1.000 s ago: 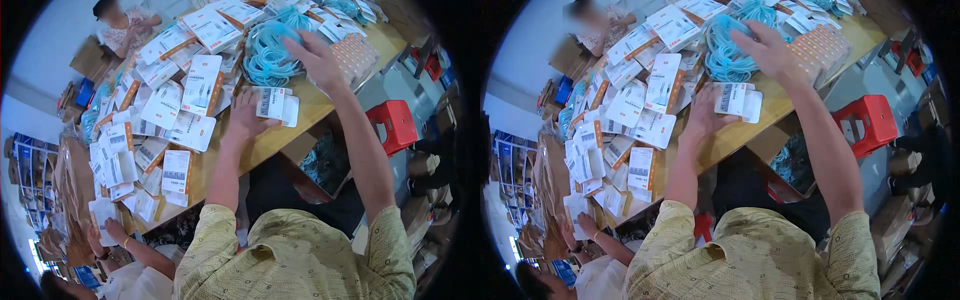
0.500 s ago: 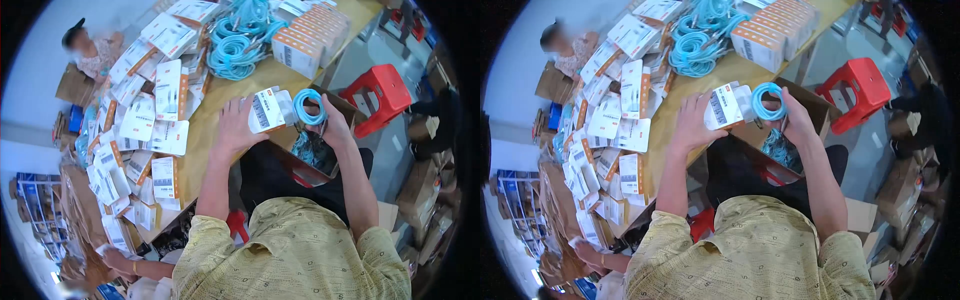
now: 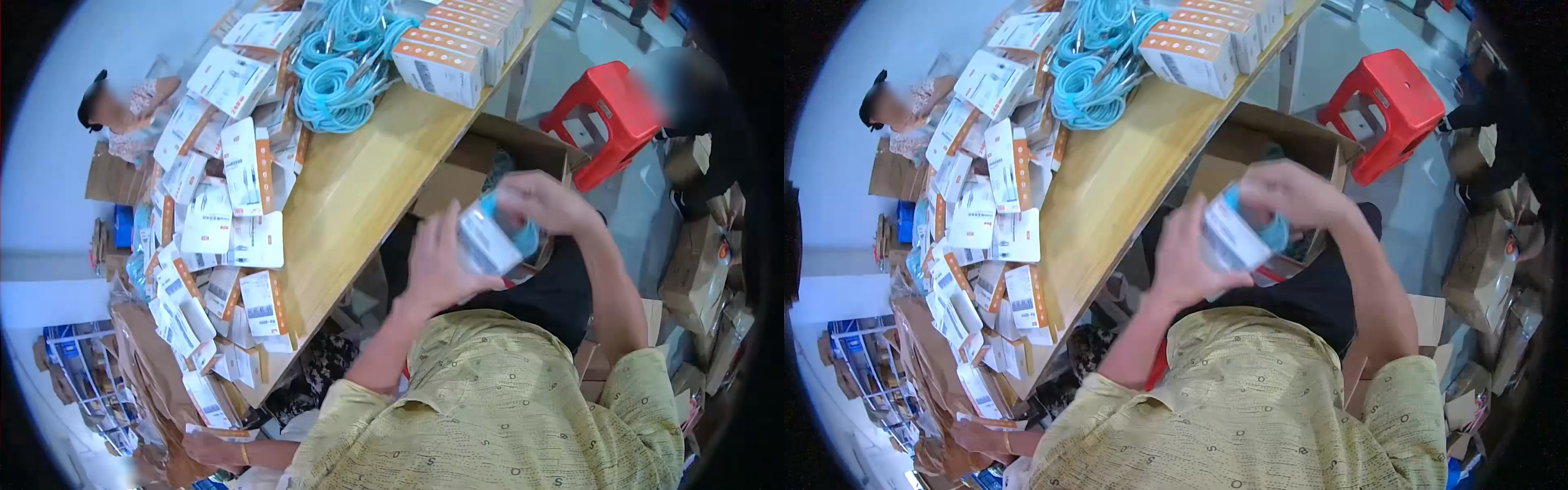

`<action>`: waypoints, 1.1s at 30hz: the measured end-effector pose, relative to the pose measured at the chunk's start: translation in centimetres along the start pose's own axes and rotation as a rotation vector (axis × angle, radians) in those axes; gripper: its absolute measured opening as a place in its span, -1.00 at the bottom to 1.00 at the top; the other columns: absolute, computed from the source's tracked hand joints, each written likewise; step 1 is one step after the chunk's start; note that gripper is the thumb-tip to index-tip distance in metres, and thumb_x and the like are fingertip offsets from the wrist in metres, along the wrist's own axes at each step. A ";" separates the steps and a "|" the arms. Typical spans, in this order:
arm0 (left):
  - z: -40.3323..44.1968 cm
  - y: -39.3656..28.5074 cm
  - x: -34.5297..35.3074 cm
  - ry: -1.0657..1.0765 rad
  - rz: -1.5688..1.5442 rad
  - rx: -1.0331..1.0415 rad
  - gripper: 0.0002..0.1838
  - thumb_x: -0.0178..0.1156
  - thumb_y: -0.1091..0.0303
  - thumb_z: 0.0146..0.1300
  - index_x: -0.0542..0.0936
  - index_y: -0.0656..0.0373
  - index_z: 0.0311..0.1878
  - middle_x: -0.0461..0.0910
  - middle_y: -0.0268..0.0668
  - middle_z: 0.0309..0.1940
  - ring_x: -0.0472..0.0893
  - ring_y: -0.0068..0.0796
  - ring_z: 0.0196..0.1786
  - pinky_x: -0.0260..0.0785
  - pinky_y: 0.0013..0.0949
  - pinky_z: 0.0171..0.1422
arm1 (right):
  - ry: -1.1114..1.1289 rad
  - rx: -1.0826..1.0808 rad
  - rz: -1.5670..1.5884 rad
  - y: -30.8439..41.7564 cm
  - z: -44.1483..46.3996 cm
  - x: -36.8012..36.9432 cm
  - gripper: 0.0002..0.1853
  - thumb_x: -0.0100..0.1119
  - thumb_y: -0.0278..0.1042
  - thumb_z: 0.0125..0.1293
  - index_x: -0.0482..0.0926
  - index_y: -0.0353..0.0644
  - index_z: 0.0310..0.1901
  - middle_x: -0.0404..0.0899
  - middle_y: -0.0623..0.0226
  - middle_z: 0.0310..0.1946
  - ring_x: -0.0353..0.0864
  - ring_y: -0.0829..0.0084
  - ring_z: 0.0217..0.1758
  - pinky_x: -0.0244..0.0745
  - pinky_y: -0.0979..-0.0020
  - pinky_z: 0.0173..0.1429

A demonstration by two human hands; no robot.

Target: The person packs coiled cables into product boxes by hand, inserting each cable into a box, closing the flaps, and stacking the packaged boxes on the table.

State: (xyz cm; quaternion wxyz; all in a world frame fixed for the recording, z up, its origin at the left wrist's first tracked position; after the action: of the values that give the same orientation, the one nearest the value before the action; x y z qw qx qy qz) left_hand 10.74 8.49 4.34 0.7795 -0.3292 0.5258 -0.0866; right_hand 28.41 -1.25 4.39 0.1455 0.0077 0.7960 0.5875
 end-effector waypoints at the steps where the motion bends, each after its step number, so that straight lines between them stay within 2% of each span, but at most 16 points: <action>1: -1.1 -0.3 1.2 0.001 -0.004 0.011 0.16 0.65 -0.04 -0.26 0.36 0.15 0.47 0.54 -0.03 0.10 0.56 -0.02 0.06 0.41 -0.09 0.19 | 0.098 0.020 -0.047 1.9 -1.7 1.2 -0.86 0.13 -0.35 0.47 0.64 -0.18 -0.18 0.58 0.40 -0.45 0.43 0.56 -0.44 0.43 0.47 -0.27; 3: -4.3 1.1 6.6 0.450 -0.562 -0.303 -0.05 0.65 -0.02 -0.17 0.51 0.23 0.30 0.67 -0.04 -0.07 0.67 -0.10 -0.06 0.50 -0.20 0.05 | 0.085 -0.314 -0.176 -0.9 -3.0 4.1 -0.92 0.20 -0.40 0.39 0.64 -0.17 -0.17 0.62 0.35 -0.42 0.45 0.51 -0.41 0.47 0.40 -0.27; 5: -5.2 1.3 6.7 0.358 -0.555 -0.411 -0.29 0.61 0.04 -0.04 0.60 0.24 0.11 0.73 -0.09 -0.20 0.71 -0.20 -0.19 0.53 -0.27 -0.07 | -0.168 -0.132 -0.177 -1.5 -5.0 4.2 -0.86 0.30 -0.39 0.31 0.65 -0.16 -0.12 0.60 0.30 -0.33 0.50 0.41 -0.40 0.50 0.34 -0.25; 6: -5.0 1.0 6.6 0.360 -0.560 -0.388 -0.29 0.61 0.04 -0.04 0.60 0.24 0.11 0.73 -0.09 -0.20 0.71 -0.20 -0.19 0.53 -0.27 -0.07 | -0.187 -0.134 -0.190 -1.8 -5.5 4.7 -0.86 0.30 -0.39 0.31 0.65 -0.16 -0.12 0.60 0.30 -0.33 0.50 0.41 -0.40 0.50 0.34 -0.25; 8: -4.9 1.3 6.9 0.438 -0.505 -0.536 -0.38 0.57 0.06 0.05 0.58 0.23 0.06 0.73 -0.09 -0.15 0.71 -0.21 -0.19 0.53 -0.28 -0.07 | -0.607 -0.129 -0.486 -2.4 -6.6 3.7 -0.79 0.36 -0.36 0.27 0.66 -0.08 -0.07 0.52 0.33 -0.29 0.51 0.29 -0.41 0.50 0.31 -0.25; 10: -4.3 1.0 6.9 0.440 -0.497 -0.513 -0.40 0.57 0.08 0.06 0.58 0.25 0.06 0.72 -0.09 -0.16 0.71 -0.24 -0.20 0.53 -0.30 -0.08 | -0.487 -0.097 -0.746 -4.4 -6.2 5.6 -0.76 0.35 -0.30 0.27 0.66 -0.05 -0.04 0.44 0.30 -0.26 0.51 0.22 -0.40 0.49 0.29 -0.28; 13: -4.3 0.8 7.4 0.473 -0.479 -0.503 -0.43 0.56 0.16 0.10 0.56 0.30 0.06 0.72 -0.09 -0.16 0.69 -0.34 -0.23 0.54 -0.35 -0.11 | -0.418 -0.119 -0.642 -4.7 -5.6 6.6 -0.81 0.27 -0.19 0.31 0.66 -0.08 -0.14 0.42 0.21 -0.24 0.49 0.18 -0.29 0.47 0.23 -0.25; 15: -4.7 1.5 7.5 0.453 -0.467 -0.448 -0.43 0.52 0.18 0.14 0.54 0.31 0.10 0.71 -0.09 -0.17 0.68 -0.35 -0.22 0.53 -0.32 -0.11 | -0.569 -0.235 -0.702 -4.9 -5.1 6.8 -0.82 0.25 -0.24 0.31 0.63 -0.16 -0.19 0.46 0.19 -0.21 0.48 0.14 -0.17 0.48 0.24 -0.16; 16: -5.1 1.5 8.0 0.502 -0.489 -0.416 -0.43 0.52 0.18 0.14 0.54 0.31 0.10 0.71 -0.09 -0.17 0.68 -0.35 -0.22 0.53 -0.32 -0.11 | -0.603 -0.183 -0.717 -4.6 -5.6 6.6 -0.82 0.25 -0.24 0.31 0.63 -0.16 -0.19 0.46 0.19 -0.21 0.48 0.14 -0.17 0.48 0.24 -0.16; 18: -5.5 2.6 8.2 0.445 -0.483 -0.457 -0.43 0.49 0.15 0.17 0.52 0.26 0.14 0.71 -0.10 -0.13 0.69 -0.23 -0.15 0.52 -0.28 -0.05 | -0.672 -0.010 -0.725 -4.2 -6.2 6.2 -0.80 0.25 -0.24 0.30 0.59 -0.22 -0.23 0.48 0.17 -0.23 0.47 0.06 -0.08 0.49 0.17 -0.06; 20: -5.3 1.6 8.5 0.462 -0.574 -0.507 -0.50 0.44 0.24 0.19 0.53 0.28 0.11 0.69 -0.09 -0.14 0.67 -0.24 -0.12 0.50 -0.30 0.01 | -0.516 0.030 -0.651 -6.5 -6.2 8.6 -0.78 0.25 -0.25 0.30 0.56 -0.23 -0.21 0.52 0.12 -0.18 0.51 0.05 -0.03 0.51 0.19 0.00; 21: -5.4 2.2 8.9 0.487 -0.580 -0.497 -0.50 0.44 0.24 0.19 0.53 0.28 0.11 0.69 -0.09 -0.14 0.67 -0.24 -0.12 0.50 -0.30 0.01 | -0.530 0.053 -0.649 -6.2 -6.1 9.1 -0.78 0.25 -0.25 0.30 0.56 -0.23 -0.21 0.52 0.12 -0.18 0.51 0.05 -0.03 0.51 0.19 0.00; 23: -5.5 2.7 9.7 0.524 -0.553 -0.387 -0.52 0.33 0.35 0.27 0.49 0.29 0.21 0.65 -0.05 -0.03 0.63 -0.25 -0.01 0.47 -0.31 0.11 | -0.307 0.210 -0.442 -6.3 -6.1 10.7 -0.74 0.24 -0.22 0.31 0.58 -0.23 -0.12 0.59 0.06 -0.15 0.58 0.04 -0.07 0.55 0.21 -0.02; 29: -4.9 1.4 9.2 0.515 -0.709 -0.372 -0.42 0.20 0.45 0.35 0.33 0.26 0.43 0.55 0.00 0.19 0.59 -0.23 0.12 0.43 -0.30 0.22 | -0.129 0.173 -0.379 -4.2 -7.5 7.5 -0.73 0.27 -0.26 0.33 0.59 -0.25 -0.04 0.65 0.02 -0.12 0.64 0.02 -0.21 0.59 0.25 -0.11; 33: -3.7 0.1 7.9 0.241 -0.947 -0.376 -0.30 0.09 0.55 0.38 0.15 0.21 0.56 0.40 -0.03 0.36 0.51 -0.30 0.22 0.37 -0.34 0.31 | -0.981 -0.274 -0.659 -1.7 -11.6 3.8 -0.65 0.31 -0.34 0.34 0.58 -0.29 0.10 0.67 0.07 -0.13 0.65 0.16 -0.30 0.59 0.32 -0.18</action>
State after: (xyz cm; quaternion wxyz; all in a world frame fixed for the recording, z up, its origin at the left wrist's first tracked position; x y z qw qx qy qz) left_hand 10.90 3.22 -2.59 0.5162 -0.6529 0.4119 -0.3708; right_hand 22.23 -11.86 5.04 0.6696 0.0118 0.5135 0.5365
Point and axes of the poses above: each hand's wrist, its own z-axis towards the middle knuckle, its own x-axis out of the palm, y = z × x, the point moved 6 cm from there along z, towards the middle knuckle
